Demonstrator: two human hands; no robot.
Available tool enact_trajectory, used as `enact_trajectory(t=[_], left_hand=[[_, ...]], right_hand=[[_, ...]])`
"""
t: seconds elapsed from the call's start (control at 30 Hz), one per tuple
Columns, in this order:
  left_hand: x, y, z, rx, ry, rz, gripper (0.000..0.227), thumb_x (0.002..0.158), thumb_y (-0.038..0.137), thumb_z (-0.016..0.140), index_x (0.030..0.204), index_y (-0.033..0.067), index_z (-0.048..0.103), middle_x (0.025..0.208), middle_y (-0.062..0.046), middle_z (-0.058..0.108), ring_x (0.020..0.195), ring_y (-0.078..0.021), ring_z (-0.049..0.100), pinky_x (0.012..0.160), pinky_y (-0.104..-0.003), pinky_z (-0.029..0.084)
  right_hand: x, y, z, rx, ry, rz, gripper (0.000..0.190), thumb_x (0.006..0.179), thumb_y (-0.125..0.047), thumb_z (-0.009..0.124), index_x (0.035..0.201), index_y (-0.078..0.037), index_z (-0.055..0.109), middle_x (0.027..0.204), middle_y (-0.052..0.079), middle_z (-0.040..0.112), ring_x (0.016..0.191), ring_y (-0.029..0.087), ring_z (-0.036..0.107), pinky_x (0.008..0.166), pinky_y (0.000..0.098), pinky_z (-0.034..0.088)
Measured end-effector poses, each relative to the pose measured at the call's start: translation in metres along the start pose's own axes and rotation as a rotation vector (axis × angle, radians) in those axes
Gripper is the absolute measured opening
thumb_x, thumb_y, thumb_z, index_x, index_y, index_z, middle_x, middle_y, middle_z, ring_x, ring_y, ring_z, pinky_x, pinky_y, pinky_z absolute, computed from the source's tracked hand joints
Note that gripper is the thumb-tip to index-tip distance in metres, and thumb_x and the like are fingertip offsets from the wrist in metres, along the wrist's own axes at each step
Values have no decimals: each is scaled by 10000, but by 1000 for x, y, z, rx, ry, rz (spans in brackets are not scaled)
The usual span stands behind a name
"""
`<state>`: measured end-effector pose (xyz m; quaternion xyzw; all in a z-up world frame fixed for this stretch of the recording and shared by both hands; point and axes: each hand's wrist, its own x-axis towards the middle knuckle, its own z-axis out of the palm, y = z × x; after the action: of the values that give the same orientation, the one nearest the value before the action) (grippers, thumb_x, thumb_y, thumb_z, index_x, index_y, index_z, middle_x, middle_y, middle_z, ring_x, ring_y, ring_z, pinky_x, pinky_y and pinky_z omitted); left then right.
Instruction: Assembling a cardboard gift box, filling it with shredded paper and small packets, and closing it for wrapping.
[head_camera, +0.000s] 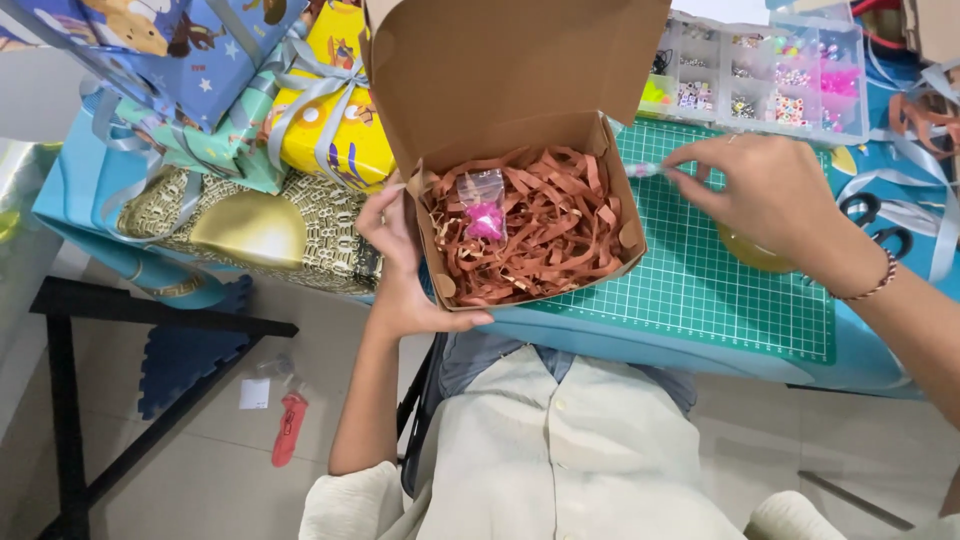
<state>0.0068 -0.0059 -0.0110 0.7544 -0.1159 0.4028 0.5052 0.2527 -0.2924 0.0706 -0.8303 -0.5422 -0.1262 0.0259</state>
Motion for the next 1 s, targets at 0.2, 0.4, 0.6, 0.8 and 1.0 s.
enact_trajectory(t=[0.2,0.4,0.6,0.8,1.0], left_hand=[[0,2,-2,38,-80,-11,1223,672,492,917,1481,93,90,1517,-116,137,1612,-382,88,1398,-561,167],[3,0,-1,62,-111,68,1232,699,489,945,1516,103,108,1529,-85,153,1602,-393,169,1379,-567,268],[1,-2,2,55,-121,68,1293,665,470,965,1534,96,83,1532,-58,134,1611,-387,112,1382,-578,276],[2,0,2,74,-122,56,1293,652,488,966,1521,87,97,1502,-53,137,1595,-391,147,1371,-580,296],[-3,-1,3,77,0,12,1295,622,454,969,1492,64,93,1508,-102,138,1594,-420,180,1395,-558,242]], right_hand=[[-2,9,-27,45,118,-171,113,1079,-19,717,1190,-3,709,1074,156,735,1003,343,672,887,446,557],[10,-33,-98,279,149,-32,118,1227,87,676,1295,131,763,1224,261,741,1115,371,681,900,439,524],[61,-89,-61,592,-68,-98,214,952,-109,734,1164,-76,723,991,83,790,916,221,764,849,363,624],[76,-100,-21,4,123,-248,276,967,-190,820,1128,-90,620,619,69,566,599,275,598,472,416,469],[71,-79,-49,52,447,-362,312,1149,-344,911,1034,-89,772,796,22,714,668,147,650,562,269,457]])
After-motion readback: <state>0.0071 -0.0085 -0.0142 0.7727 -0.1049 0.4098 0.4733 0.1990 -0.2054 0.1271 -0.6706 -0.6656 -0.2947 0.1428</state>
